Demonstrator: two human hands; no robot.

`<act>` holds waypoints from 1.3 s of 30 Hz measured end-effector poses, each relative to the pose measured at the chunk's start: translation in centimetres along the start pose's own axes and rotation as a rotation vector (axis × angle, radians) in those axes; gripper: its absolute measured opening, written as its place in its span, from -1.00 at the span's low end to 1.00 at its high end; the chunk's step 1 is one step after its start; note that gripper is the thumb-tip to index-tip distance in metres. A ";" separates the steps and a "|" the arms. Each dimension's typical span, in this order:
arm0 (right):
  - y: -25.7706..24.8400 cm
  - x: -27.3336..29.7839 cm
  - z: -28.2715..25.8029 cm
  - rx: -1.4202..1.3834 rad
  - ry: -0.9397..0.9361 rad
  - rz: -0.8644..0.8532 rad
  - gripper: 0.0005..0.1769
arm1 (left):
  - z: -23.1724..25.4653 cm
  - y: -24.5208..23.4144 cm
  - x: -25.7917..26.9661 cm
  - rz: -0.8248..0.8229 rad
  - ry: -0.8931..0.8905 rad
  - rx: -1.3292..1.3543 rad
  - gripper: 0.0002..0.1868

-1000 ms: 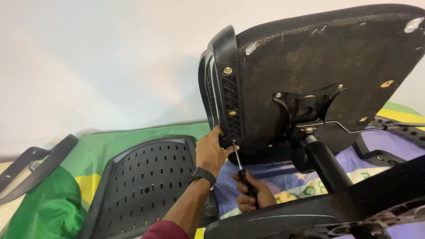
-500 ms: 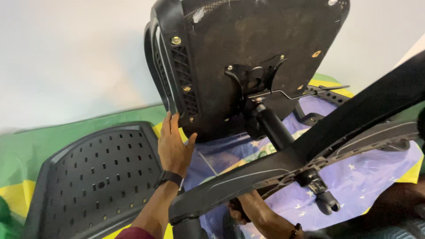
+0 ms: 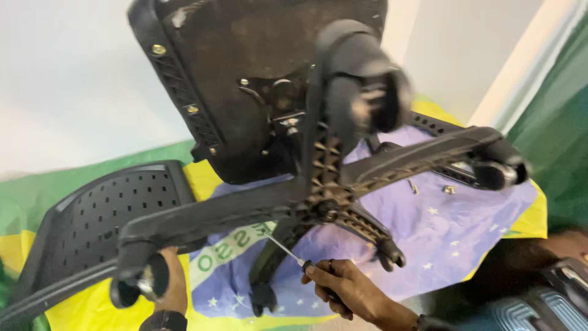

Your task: The person uses a screwdriver to tighten multiple screws on the underside of an office chair base, securing the seat to the frame. The chair is inverted on a patterned cloth while the person works on the attachment points.

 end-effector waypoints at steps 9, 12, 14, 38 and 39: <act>-16.3 6.7 9.3 -0.020 0.115 0.330 -0.54 | 2.2 1.7 19.1 0.079 -0.140 -0.274 -0.81; -21.1 6.9 10.6 -0.168 0.165 0.450 -0.56 | 3.4 6.7 24.2 -0.130 -0.176 -0.139 -0.77; -24.1 6.3 10.5 -0.176 0.154 0.543 -0.56 | 4.2 10.1 27.1 -0.269 -0.289 -0.180 -0.82; -56.0 -9.5 1.0 0.715 0.190 1.108 -0.28 | 20.9 36.6 26.7 -0.738 0.314 -0.124 -0.92; -56.7 -10.3 1.4 0.769 0.188 1.077 -0.26 | 20.5 37.0 26.6 -0.749 0.284 -0.147 -0.91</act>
Point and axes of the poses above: each hand's wrist, its own x-axis away from the middle knuckle, its own y-axis out of the palm, z = x × y, the point moved 6 cm from there along -x, towards the middle knuckle, and after that the axes turned 11 degrees about z, right-handed, at the moved point
